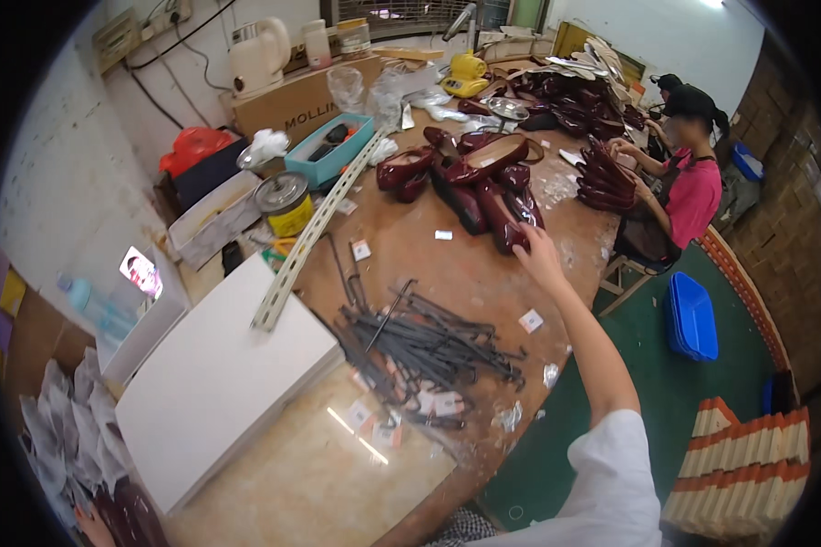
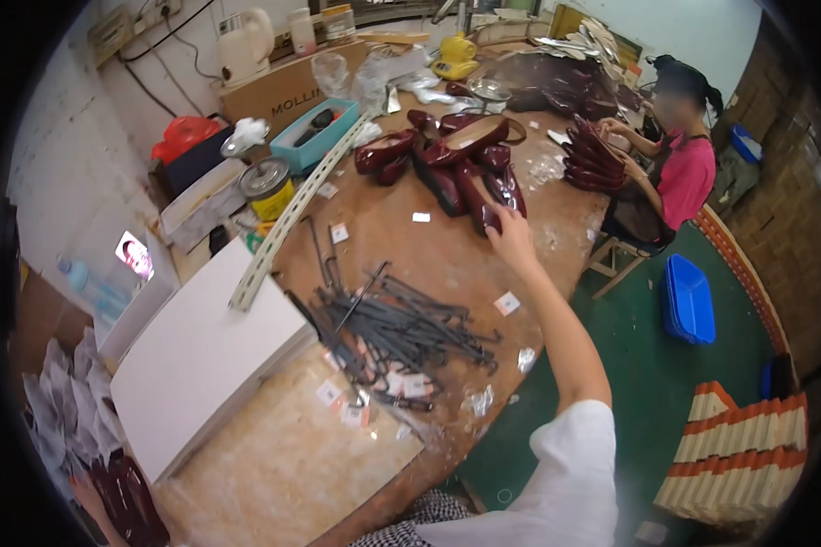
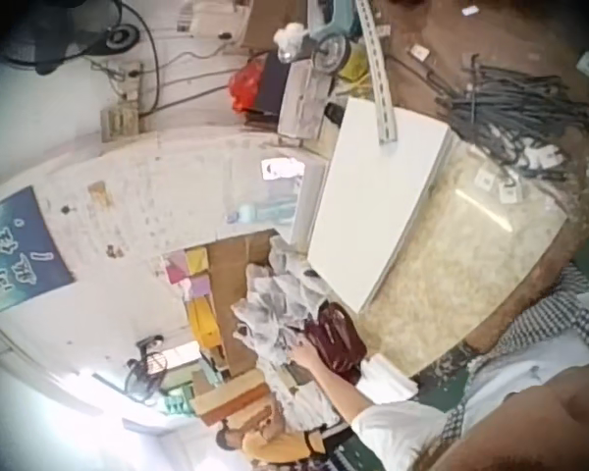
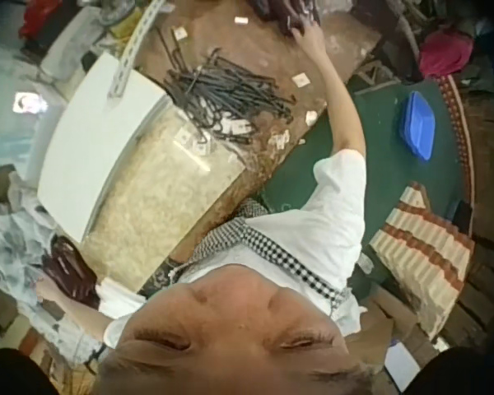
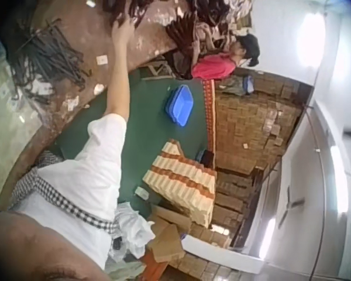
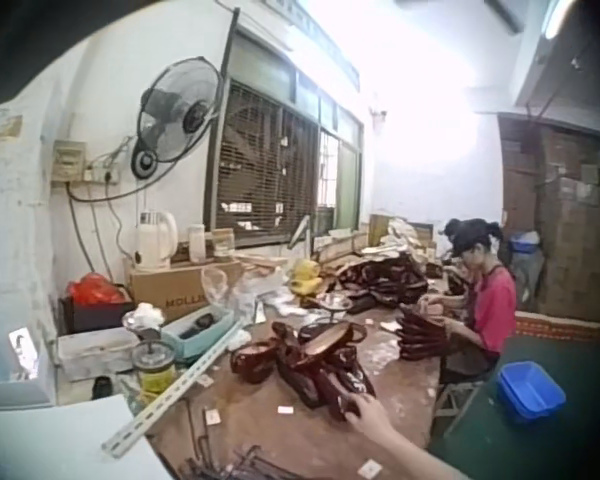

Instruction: The person prepares maroon flat shoes for packaging by wiping them with a white cloth, inserting metal shoe trees, and attaching small tags to the bows. The shoes are handled one at a time and placed back on the table after each step.

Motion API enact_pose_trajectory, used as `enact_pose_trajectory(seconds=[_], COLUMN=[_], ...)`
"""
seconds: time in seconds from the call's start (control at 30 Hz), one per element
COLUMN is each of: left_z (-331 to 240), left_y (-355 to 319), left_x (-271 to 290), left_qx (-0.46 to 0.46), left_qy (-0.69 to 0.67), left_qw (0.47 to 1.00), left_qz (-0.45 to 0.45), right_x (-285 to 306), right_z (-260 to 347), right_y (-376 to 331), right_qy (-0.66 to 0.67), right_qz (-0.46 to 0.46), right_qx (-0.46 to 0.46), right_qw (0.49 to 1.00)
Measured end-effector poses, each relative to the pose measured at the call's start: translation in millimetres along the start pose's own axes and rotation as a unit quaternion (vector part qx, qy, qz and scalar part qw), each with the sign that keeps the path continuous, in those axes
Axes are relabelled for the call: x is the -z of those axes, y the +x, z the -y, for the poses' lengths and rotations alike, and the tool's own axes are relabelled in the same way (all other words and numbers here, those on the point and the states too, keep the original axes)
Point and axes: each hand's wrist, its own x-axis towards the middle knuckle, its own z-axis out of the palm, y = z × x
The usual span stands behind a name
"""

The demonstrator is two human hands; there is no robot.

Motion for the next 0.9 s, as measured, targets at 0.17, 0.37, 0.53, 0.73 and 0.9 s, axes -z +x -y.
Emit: enact_pose_trajectory(seconds=[0.17, 0.37, 0.53, 0.73, 0.9], left_z=[-154, -362, -448, -486, -443], left_y=[11, -20, -116, -271, -358], left_x=[31, 163, 261, 270, 238], left_qx=[-0.205, -0.295, -0.396, -0.307, -0.036], left_qy=[-0.124, -0.242, -0.328, -0.621, -0.772], left_qw=[0.969, 0.924, 0.851, 0.549, 0.514], left_qz=[-0.062, 0.037, 0.101, 0.467, 0.372], right_x=[-34, -71, -32, 47, 44], right_z=[-111, -101, -26, 174, 307], right_y=[80, 85, -5, -166, -255], right_qy=[0.013, -0.067, 0.422, 0.360, 0.208], right_qz=[-0.005, 0.120, 0.086, 0.071, 0.179], right_qx=[-0.278, -0.320, -0.290, -0.131, 0.140], right_qw=[0.960, 0.937, 0.854, 0.921, 0.951])
